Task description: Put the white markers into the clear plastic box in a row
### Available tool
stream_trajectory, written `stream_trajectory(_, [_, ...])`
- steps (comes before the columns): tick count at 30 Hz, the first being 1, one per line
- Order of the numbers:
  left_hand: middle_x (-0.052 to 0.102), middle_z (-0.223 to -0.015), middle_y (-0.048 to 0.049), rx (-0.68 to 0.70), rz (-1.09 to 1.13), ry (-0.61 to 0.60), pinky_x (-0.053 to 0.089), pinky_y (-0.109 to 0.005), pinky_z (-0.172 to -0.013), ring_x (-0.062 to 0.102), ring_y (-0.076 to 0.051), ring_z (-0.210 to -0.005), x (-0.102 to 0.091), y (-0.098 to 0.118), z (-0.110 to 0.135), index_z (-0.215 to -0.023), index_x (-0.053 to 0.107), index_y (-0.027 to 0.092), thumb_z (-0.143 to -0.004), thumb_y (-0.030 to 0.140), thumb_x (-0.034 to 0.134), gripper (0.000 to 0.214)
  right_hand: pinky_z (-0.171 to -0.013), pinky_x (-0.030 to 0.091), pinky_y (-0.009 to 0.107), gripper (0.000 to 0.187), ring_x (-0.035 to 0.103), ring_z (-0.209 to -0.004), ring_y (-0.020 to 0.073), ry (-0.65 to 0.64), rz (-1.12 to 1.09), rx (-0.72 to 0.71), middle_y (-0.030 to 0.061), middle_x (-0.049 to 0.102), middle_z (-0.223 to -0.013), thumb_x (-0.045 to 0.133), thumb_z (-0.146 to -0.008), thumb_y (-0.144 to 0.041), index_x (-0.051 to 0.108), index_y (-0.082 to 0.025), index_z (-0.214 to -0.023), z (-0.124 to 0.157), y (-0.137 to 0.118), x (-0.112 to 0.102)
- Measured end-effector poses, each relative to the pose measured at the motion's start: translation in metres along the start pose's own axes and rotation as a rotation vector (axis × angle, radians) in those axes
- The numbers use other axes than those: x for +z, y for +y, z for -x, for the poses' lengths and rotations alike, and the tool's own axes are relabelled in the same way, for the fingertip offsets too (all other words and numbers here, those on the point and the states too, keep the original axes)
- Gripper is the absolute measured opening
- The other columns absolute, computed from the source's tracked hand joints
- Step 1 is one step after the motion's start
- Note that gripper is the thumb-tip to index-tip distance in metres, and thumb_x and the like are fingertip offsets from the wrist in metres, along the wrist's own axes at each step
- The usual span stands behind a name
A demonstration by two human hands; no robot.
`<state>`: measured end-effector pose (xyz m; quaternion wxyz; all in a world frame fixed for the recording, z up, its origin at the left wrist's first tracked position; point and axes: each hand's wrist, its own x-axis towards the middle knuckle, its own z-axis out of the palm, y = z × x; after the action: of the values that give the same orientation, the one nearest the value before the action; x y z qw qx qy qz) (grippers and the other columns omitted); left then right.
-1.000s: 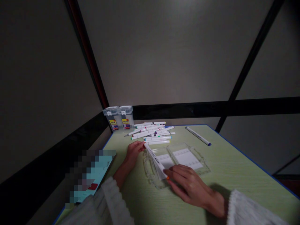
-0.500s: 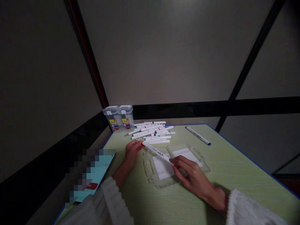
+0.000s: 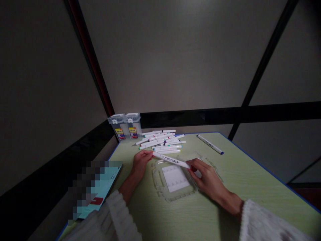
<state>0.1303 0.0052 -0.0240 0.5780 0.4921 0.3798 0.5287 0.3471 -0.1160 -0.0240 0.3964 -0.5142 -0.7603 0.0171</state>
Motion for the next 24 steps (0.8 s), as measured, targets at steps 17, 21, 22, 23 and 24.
stream_trajectory(17, [0.066, -0.082, -0.0063, -0.058, -0.091, -0.088, 0.04, -0.022, -0.061, 0.058, -0.012, -0.068, 0.0, 0.0, 0.002, -0.076, 0.064, 0.013, -0.059, 0.03, 0.067, 0.024, -0.058, 0.046, 0.028, 0.023, 0.055, -0.062, 0.0158, 0.07, 0.116, 0.091, 0.0053, 0.056, -0.073, 0.04, -0.086, -0.027, 0.059, -0.015, -0.089, -0.006, 0.019, -0.012])
stream_trajectory(21, [0.066, -0.086, -0.0066, -0.073, -0.082, -0.094, 0.04, -0.021, -0.061, 0.057, -0.011, -0.068, -0.001, -0.001, 0.001, -0.072, 0.063, 0.013, -0.058, 0.031, 0.067, 0.023, -0.056, 0.045, 0.029, 0.025, 0.055, -0.057, 0.0163, 0.125, 0.18, 0.169, 0.0063, 0.057, -0.069, 0.041, -0.084, -0.028, 0.06, -0.013, -0.084, -0.008, 0.036, -0.017])
stream_trajectory(22, [0.066, -0.085, -0.0064, -0.082, -0.081, -0.094, 0.04, -0.021, -0.061, 0.057, -0.011, -0.067, -0.001, -0.002, 0.001, -0.071, 0.063, 0.013, -0.058, 0.031, 0.067, 0.023, -0.056, 0.045, 0.029, 0.025, 0.055, -0.056, 0.0166, 0.137, 0.199, 0.187, 0.0067, 0.057, -0.068, 0.042, -0.083, -0.029, 0.061, -0.012, -0.083, -0.007, 0.041, -0.018])
stream_trajectory(23, [0.066, -0.084, -0.0062, -0.094, -0.08, -0.094, 0.04, -0.022, -0.061, 0.057, -0.011, -0.067, -0.001, -0.001, 0.001, -0.07, 0.063, 0.013, -0.057, 0.031, 0.067, 0.023, -0.056, 0.045, 0.029, 0.026, 0.055, -0.055, 0.0168, 0.147, 0.217, 0.206, 0.0074, 0.058, -0.068, 0.042, -0.082, -0.029, 0.061, -0.012, -0.081, -0.007, 0.046, -0.019])
stream_trajectory(24, [0.066, -0.083, -0.0059, -0.106, -0.079, -0.092, 0.04, -0.022, -0.061, 0.057, -0.011, -0.066, -0.001, -0.001, 0.001, -0.069, 0.062, 0.013, -0.057, 0.031, 0.067, 0.022, -0.056, 0.044, 0.029, 0.026, 0.055, -0.055, 0.017, 0.155, 0.235, 0.222, 0.0083, 0.059, -0.069, 0.042, -0.082, -0.03, 0.061, -0.011, -0.081, -0.007, 0.051, -0.021])
